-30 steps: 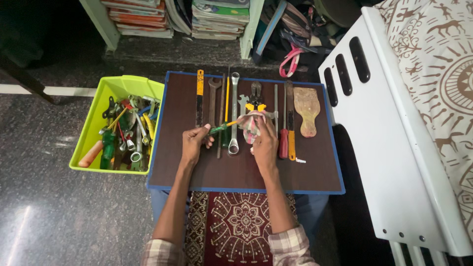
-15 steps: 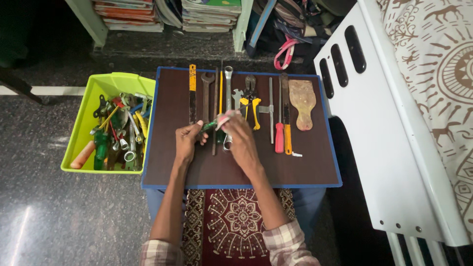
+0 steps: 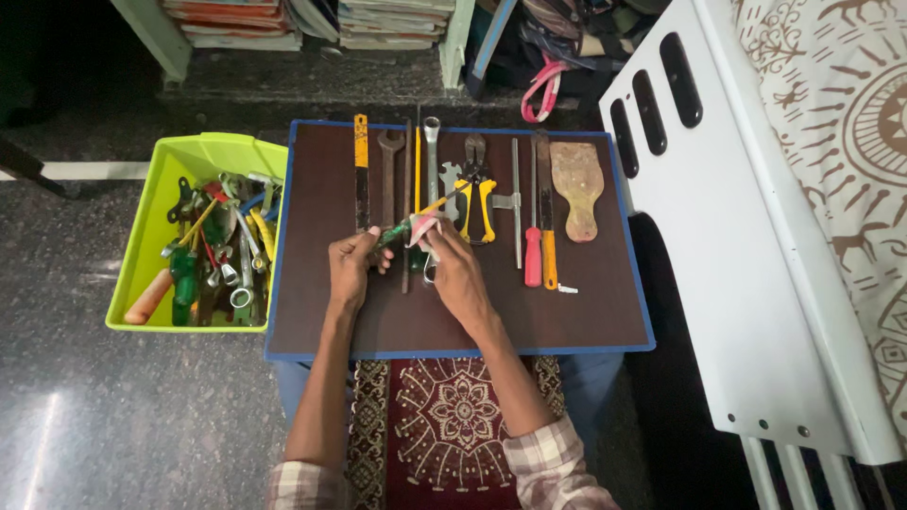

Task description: The person sits on the floor and wipes various hand tools with a cloth. They pick up items such as a saw, screwdriver, hammer, wrench, and trowel from a green bin, wipe them, and place them on a small table.

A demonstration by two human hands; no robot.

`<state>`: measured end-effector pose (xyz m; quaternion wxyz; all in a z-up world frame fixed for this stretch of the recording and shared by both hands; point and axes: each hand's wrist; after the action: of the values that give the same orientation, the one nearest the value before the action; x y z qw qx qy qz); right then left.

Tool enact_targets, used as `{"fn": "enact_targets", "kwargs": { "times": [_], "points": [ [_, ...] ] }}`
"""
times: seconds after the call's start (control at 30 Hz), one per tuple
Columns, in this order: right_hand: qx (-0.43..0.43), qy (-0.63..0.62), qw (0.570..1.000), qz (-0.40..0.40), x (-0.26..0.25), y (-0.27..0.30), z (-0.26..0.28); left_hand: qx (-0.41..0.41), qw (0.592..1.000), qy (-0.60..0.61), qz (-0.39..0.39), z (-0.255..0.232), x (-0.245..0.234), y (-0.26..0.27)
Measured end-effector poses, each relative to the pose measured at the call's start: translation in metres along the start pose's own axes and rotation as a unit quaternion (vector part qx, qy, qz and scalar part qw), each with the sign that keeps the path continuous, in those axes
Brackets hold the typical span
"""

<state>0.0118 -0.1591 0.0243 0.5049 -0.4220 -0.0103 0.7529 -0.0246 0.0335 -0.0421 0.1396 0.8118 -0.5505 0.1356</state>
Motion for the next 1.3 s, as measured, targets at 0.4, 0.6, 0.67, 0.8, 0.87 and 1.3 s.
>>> {"fn": "enact_targets", "kwargs": {
  "times": [0.4,0.6,0.67,0.8,0.87,1.3],
  "points": [
    [0.006,-0.053,0.998,-0.013,-0.007,-0.008,-0.01,-0.005,1.0,-0.005,-0.004,-0.001,0.005,-0.006],
    [0.015,-0.05,0.998,-0.024,0.004,-0.001,-0.027,-0.003,1.0,-0.015,-0.005,0.003,-0.002,-0.006],
    [0.02,-0.047,0.998,-0.026,0.009,0.002,-0.032,0.01,1.0,-0.01,0.01,0.008,-0.002,-0.006],
    [0.014,-0.025,0.999,-0.015,0.021,0.009,-0.025,0.025,0.999,-0.043,0.013,0.008,-0.001,-0.007],
    [-0.026,0.004,0.999,-0.024,0.025,0.01,-0.014,0.03,0.997,-0.077,0.013,0.002,-0.001,-0.003],
    [-0.025,0.127,0.983,-0.132,-0.013,-0.007,-0.005,0.014,0.998,-0.053,0.01,-0.003,0.003,0.0]
  ]
}}
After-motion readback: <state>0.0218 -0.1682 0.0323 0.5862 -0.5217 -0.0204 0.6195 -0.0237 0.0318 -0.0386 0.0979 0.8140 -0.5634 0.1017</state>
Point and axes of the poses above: each hand's wrist, its own y-axis away from the middle knuckle, its own x-axis out of the palm, z = x × y, and after that the axes turned 2 degrees about z, right-handed
